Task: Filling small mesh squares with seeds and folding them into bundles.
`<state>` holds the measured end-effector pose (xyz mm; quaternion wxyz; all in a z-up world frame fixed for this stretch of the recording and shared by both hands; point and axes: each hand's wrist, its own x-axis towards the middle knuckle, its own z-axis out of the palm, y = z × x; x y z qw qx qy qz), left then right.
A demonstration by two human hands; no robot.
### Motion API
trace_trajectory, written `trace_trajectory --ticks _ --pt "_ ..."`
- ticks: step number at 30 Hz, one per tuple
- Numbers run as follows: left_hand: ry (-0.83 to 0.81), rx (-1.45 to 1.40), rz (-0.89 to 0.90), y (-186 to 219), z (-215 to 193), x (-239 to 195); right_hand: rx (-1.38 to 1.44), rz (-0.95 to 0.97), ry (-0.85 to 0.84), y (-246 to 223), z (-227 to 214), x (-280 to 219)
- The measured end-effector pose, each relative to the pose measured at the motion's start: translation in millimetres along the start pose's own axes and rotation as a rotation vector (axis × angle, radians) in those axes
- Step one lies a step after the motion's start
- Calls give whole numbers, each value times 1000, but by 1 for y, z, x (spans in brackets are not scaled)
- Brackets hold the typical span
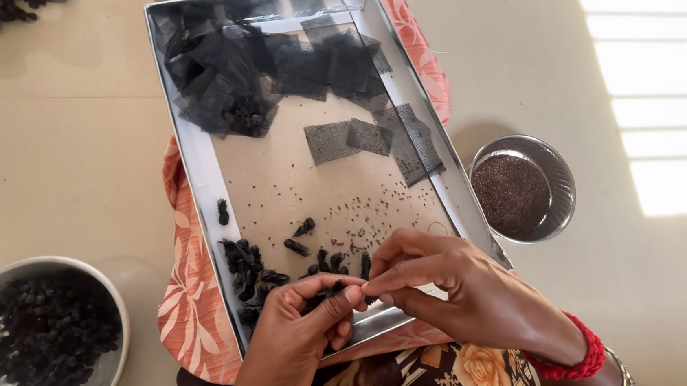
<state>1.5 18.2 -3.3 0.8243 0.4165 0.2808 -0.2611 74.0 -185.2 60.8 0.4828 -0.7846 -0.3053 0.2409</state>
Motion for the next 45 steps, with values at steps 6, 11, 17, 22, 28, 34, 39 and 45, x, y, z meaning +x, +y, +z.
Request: trace_trajectory --ticks 6,11,17,22,28,34,39,45 --pt "7 166 42 -9 0 4 29 10 -40 -6 1 -2" --pt "10 194 82 -13 -3 6 33 -8 -8 -4 7 -1" --pt "57 186 91 -3 4 0 267 126 143 15 23 -4" --pt "87 157 97 -8 0 4 394 200 265 13 35 -4" --pt "116 58 204 -13 0 7 27 49 370 2 52 -11" --pt "123 -39 240 -16 -7 11 -147 -57 364 7 50 -15" --pt "106 -100 160 -3 1 6 61 165 247 24 33 -10" --pt "83 -92 158 0 0 6 11 200 169 33 26 -7"
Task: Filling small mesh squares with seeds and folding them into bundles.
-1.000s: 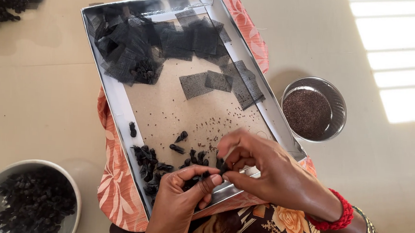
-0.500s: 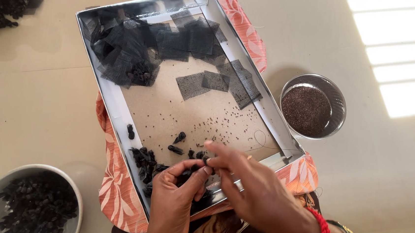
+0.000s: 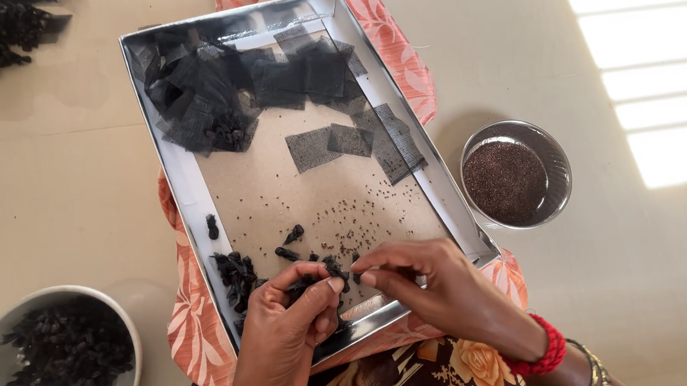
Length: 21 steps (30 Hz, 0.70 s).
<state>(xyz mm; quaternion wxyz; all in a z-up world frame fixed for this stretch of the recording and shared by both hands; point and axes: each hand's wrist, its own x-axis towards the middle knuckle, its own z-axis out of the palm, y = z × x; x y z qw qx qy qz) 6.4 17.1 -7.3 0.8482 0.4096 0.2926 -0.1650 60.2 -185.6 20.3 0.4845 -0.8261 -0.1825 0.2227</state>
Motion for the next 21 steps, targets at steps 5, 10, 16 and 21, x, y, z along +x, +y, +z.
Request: trace_trajectory --ticks 5,10,16,21 --pt "26 50 -12 0 5 0 202 -34 41 -4 1 -8" --pt "16 79 19 -3 1 1 182 -89 112 -9 9 -11" --pt "24 224 48 -1 0 0 117 -89 98 -15 9 -15" --pt "28 229 70 6 3 -2 -113 -225 88 -19 9 -18"
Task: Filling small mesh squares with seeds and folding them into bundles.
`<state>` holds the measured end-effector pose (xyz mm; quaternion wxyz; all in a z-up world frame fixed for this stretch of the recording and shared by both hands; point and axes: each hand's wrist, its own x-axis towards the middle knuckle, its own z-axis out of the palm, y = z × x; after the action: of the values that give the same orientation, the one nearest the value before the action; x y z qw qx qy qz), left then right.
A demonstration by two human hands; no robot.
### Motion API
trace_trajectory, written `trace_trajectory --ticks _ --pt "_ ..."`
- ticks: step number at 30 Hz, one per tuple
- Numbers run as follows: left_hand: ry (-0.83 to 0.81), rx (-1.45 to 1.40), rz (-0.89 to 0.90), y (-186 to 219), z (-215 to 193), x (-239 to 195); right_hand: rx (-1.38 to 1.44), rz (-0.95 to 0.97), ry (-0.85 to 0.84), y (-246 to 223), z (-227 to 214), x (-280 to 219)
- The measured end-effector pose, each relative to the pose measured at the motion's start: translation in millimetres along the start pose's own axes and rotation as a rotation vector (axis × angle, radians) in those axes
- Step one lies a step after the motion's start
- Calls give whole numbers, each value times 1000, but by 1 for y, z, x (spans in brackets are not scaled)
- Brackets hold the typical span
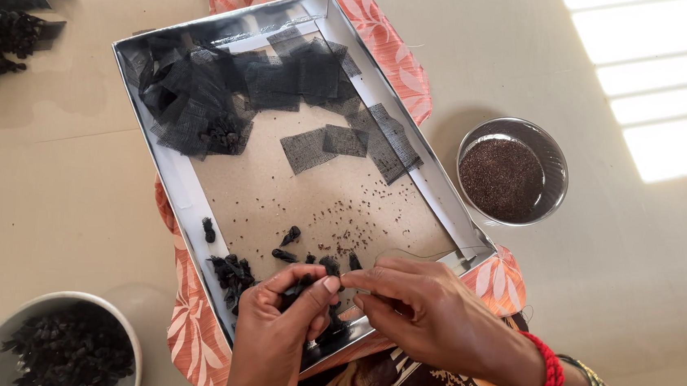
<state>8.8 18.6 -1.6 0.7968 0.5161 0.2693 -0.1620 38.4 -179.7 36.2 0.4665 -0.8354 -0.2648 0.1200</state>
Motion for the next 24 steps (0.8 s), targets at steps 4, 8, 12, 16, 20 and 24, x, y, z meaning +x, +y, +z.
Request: trace_trajectory --ticks 4,8,12,16,20,24 --pt "-7 -100 -48 4 1 -3 128 -16 -19 0 -10 6" --pt "-55 -179 -83 -1 -3 -1 22 251 -138 11 -17 9" --pt "-93 -189 -112 -6 -7 1 11 -141 -18 21 -21 7" --pt "-78 -121 -69 -1 -1 -1 149 63 -42 13 -21 7" --pt "-24 -2 5 5 5 -2 328 233 -40 19 -15 4" --pt "-6 32 26 6 6 -2 525 391 -107 14 -16 2"
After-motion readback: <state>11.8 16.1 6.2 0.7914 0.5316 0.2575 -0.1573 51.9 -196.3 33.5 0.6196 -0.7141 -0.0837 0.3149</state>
